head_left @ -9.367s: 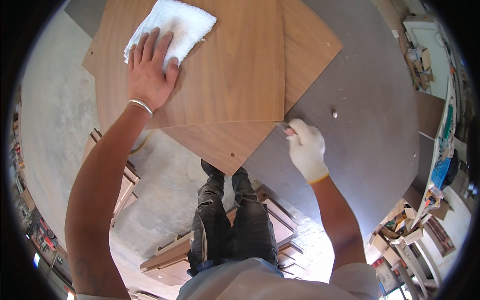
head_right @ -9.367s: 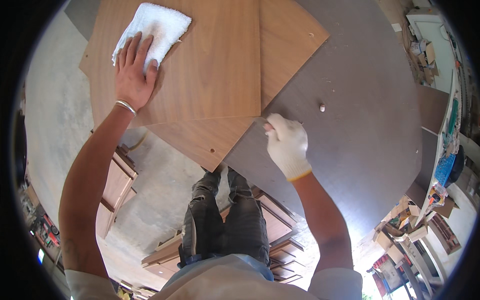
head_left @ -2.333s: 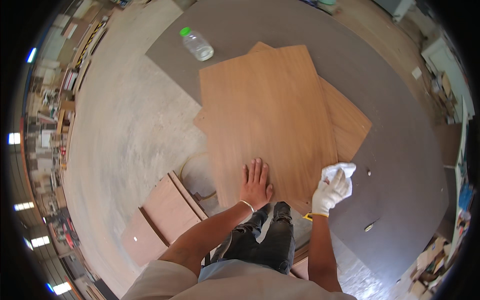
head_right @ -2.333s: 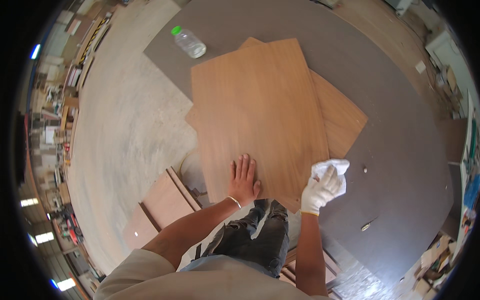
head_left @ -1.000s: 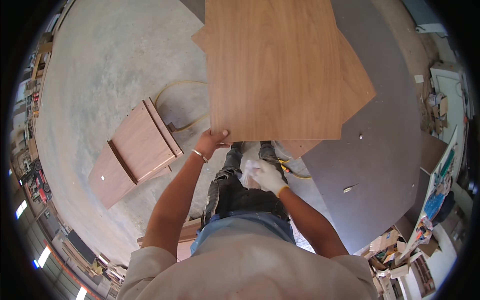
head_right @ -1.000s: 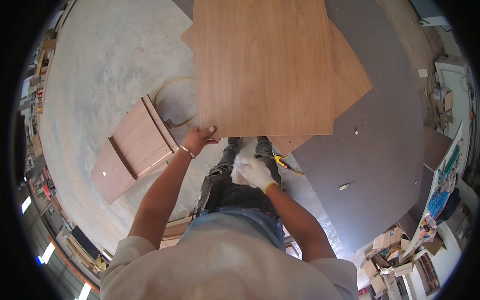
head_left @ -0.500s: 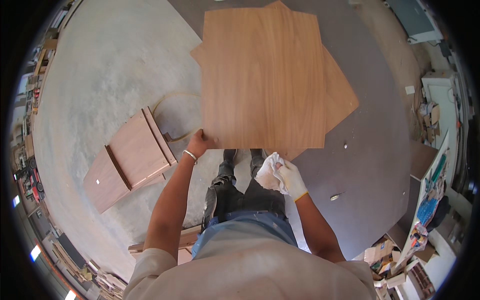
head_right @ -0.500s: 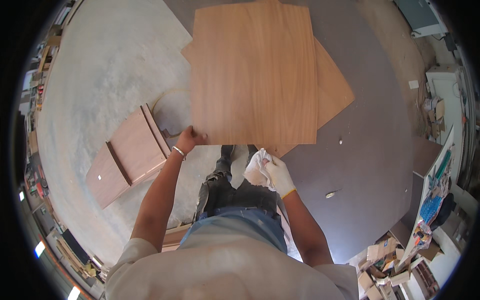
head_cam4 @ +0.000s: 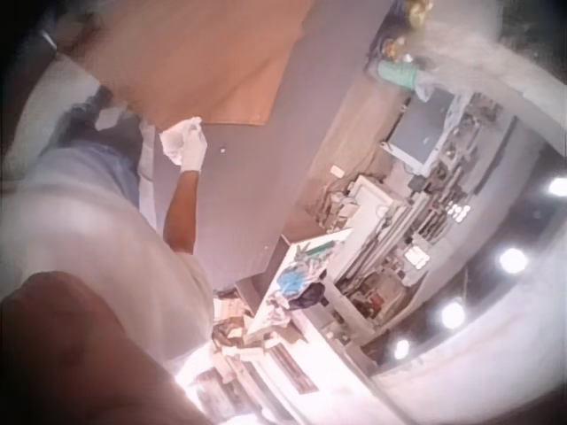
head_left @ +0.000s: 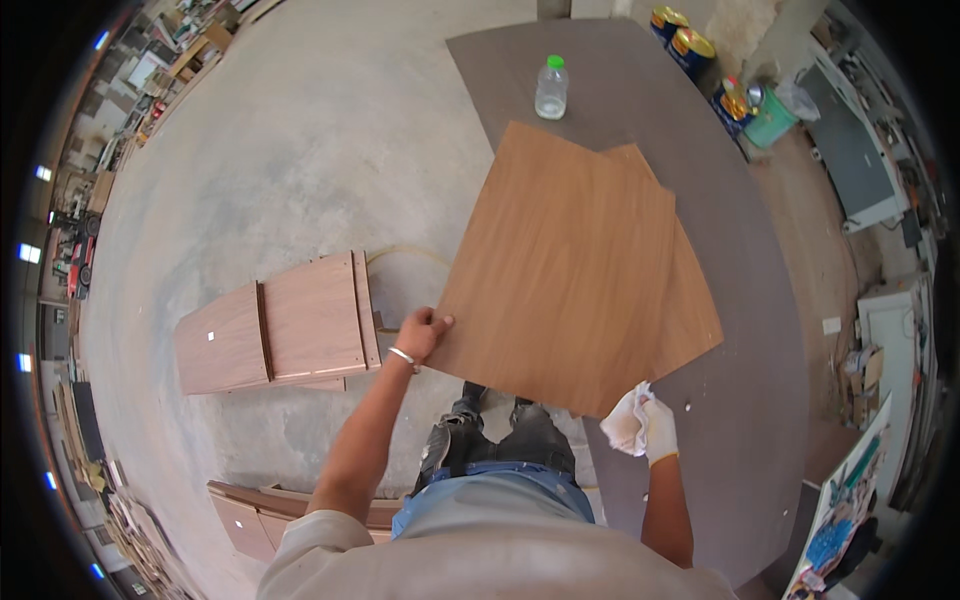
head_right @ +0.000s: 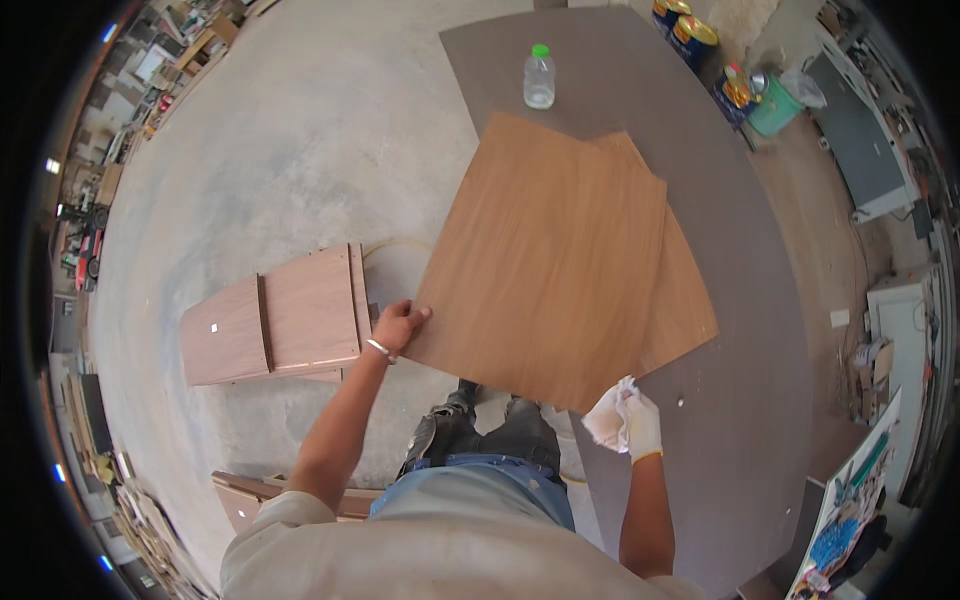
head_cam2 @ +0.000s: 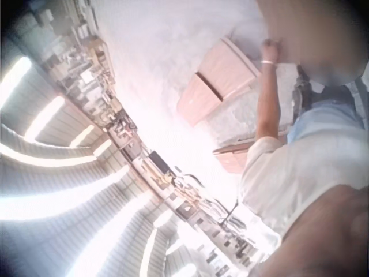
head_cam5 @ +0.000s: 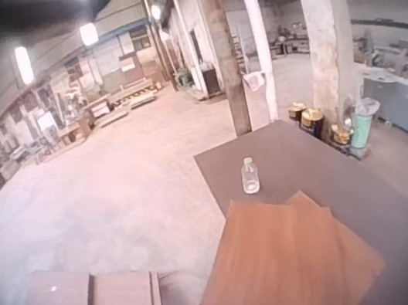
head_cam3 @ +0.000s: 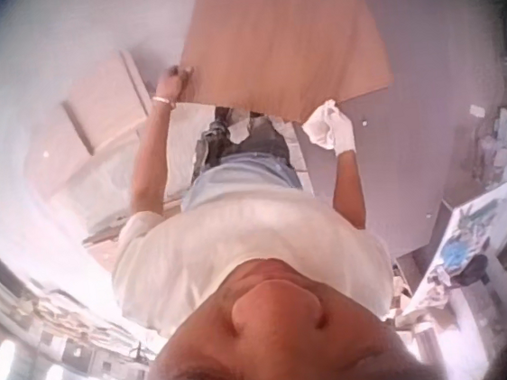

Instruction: The person wipes the surface of wooden panels with a white cloth, occasionally using a small metal tool to scrape edges. They handle multiple panels one at a time, flipping them over and moving them aside after cleaning.

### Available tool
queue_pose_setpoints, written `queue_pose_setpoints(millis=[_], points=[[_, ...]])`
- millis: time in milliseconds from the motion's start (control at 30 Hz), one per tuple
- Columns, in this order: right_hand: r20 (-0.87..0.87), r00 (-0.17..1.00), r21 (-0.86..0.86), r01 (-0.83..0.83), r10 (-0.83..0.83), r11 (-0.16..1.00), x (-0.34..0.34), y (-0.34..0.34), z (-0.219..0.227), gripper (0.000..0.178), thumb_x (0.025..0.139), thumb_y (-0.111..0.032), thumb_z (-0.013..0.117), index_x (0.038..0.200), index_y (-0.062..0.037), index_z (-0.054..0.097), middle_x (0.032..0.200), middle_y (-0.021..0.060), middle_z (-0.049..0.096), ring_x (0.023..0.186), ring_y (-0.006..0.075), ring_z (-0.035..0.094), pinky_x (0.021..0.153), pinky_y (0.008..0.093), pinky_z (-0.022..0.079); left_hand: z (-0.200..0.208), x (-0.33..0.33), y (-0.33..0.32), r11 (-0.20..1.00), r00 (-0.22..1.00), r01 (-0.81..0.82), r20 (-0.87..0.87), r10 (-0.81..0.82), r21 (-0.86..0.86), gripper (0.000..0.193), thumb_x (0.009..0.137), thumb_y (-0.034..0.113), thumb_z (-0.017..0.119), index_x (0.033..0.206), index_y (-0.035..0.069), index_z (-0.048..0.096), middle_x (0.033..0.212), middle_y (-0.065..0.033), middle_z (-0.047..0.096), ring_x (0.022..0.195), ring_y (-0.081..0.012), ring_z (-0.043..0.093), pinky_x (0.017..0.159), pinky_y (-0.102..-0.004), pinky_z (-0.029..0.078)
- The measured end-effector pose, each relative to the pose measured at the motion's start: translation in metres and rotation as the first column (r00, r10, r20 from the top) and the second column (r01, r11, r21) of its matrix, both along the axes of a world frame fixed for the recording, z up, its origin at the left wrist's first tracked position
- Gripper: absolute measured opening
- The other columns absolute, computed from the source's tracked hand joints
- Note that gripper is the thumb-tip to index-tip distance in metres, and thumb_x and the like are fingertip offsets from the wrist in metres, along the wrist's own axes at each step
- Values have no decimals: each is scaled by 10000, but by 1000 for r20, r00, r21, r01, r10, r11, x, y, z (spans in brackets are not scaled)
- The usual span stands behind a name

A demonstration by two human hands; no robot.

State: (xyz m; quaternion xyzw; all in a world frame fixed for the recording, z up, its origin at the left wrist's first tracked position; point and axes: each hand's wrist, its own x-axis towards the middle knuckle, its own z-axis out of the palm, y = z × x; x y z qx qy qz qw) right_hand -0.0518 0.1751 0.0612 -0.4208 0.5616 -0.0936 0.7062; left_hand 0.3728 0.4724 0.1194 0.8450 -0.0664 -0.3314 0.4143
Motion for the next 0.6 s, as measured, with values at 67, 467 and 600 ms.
queue_pose_setpoints(millis=[67, 467, 600], points=[[79, 991, 97, -120, 112, 988, 25, 13, 16, 332, 1005, -204, 650, 1212, 49, 706, 1008, 50, 731, 853, 147, 654, 728, 346, 533, 46, 26, 27, 1000, 990, 6, 138, -8, 16, 419, 910, 320, 773, 1048, -71, 710, 867, -148, 728, 792, -206, 663, 762, -389, 543], [-74, 534, -839, -490, 842, 237, 186, 10, 134, 292, 982, -279, 599, 1058, -21, 713, 999, 70, 733, 929, 207, 700, 859, 379, 559, 294, -40, -10, 911, 543, 294, 733, -409, 290, 240, 868, 218, 731, 987, 51, 606, 879, -176, 701, 848, -406, 692, 726, -514, 539], [285, 758, -652, -295, 587, 698, 184, -54, 214, 320, 1004, -312, 551, 1078, -39, 700, 954, 20, 682, 903, 163, 645, 863, 324, 514, 286, -97, -2, 889, 452, 333, 773, -444, 315, 195, 838, 157, 673, 990, 57, 602, 889, -114, 652, 860, -339, 679, 701, -466, 526]])
